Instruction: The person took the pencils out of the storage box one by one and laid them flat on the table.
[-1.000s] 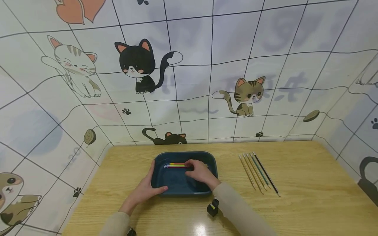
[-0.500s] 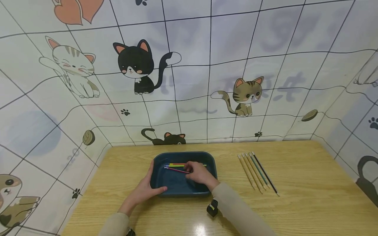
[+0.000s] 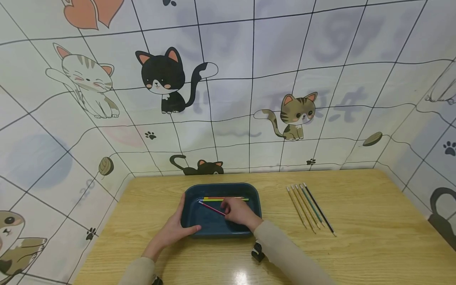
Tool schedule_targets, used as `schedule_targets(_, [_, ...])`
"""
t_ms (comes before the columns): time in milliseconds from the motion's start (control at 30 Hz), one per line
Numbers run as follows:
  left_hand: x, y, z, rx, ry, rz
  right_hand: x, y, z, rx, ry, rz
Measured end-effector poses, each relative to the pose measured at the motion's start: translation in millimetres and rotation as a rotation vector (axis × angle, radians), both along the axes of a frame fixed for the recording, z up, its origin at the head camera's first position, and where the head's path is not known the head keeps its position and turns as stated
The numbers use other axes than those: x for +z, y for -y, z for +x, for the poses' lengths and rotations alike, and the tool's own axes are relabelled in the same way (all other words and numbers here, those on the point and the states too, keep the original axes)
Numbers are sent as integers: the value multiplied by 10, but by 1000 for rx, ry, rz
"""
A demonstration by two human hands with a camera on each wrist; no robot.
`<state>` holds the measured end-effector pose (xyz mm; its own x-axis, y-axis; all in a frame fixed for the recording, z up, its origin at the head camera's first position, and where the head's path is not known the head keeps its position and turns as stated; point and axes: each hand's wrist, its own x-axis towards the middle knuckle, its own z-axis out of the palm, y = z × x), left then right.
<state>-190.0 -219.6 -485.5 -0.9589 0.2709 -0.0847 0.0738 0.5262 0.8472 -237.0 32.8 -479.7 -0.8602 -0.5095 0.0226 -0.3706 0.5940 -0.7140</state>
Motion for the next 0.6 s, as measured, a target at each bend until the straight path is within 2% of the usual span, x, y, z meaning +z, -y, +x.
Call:
schedule_targets(100, [-1, -5, -1, 0, 5, -3, 2, -2, 5, 8, -32, 7])
schedule_targets(167, [1, -7, 0, 1, 7, -3, 0, -7, 4, 13, -17, -3])
schedule_targets(400, [-2, -10, 6, 4, 4, 6, 0, -29, -9, 23, 115, -80])
schedule_targets(600, [-9, -8, 6, 9, 2, 10, 21, -37, 0, 55, 195, -146])
